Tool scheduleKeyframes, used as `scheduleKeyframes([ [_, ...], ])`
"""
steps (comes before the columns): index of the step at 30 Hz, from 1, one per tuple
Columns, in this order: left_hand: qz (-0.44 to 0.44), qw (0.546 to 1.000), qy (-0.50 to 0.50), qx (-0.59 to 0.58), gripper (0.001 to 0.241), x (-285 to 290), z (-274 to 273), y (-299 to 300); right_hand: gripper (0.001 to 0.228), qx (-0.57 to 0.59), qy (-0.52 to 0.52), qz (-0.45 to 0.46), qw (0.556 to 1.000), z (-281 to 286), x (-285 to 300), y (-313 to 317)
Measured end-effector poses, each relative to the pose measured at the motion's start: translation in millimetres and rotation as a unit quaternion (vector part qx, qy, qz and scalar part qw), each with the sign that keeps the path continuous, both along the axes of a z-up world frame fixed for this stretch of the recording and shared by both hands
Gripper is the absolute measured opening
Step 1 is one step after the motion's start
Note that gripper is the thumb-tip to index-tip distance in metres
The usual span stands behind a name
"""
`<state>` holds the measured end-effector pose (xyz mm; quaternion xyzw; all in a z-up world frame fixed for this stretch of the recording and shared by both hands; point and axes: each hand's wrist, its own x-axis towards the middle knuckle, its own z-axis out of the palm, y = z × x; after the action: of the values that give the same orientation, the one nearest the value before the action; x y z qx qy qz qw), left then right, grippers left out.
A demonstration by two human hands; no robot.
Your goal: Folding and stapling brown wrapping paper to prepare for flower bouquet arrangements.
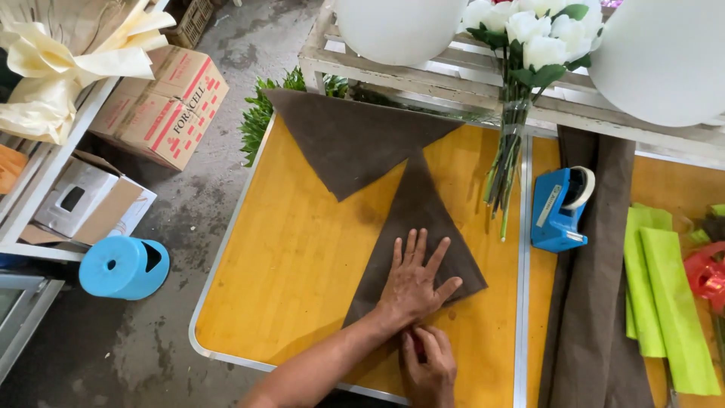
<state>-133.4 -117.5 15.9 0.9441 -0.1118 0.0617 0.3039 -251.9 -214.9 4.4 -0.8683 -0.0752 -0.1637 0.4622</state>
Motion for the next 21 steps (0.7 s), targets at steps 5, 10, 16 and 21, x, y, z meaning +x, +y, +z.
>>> scheduleKeyframes([
  [5,-0.001,0.997,-0.075,-0.024,0.077,-3.1,1.6,-2.9,0.020,-0.039,-0.025,0.007,0.999,-12.3,-0.8,-4.0],
  [10,0.051,0.973,-0.110,-0.198,0.052,-3.0,-3.3,5.8,0.030,-0.054,0.000,0.027,0.998,-10.4,-9.7,-5.5],
  [16,0.273,0.961,-0.048,0.014,0.068,-8.8,-18.2,49.7,0.031,-0.034,0.031,0.018,0.999,-2.0,-11.2,-9.6],
  [21,0.195,0.953,0.198,0.122,0.064,-9.9,-11.9,67.8,0.029,-0.046,0.061,0.026,0.997,-14.1,-15.8,-30.3],
])
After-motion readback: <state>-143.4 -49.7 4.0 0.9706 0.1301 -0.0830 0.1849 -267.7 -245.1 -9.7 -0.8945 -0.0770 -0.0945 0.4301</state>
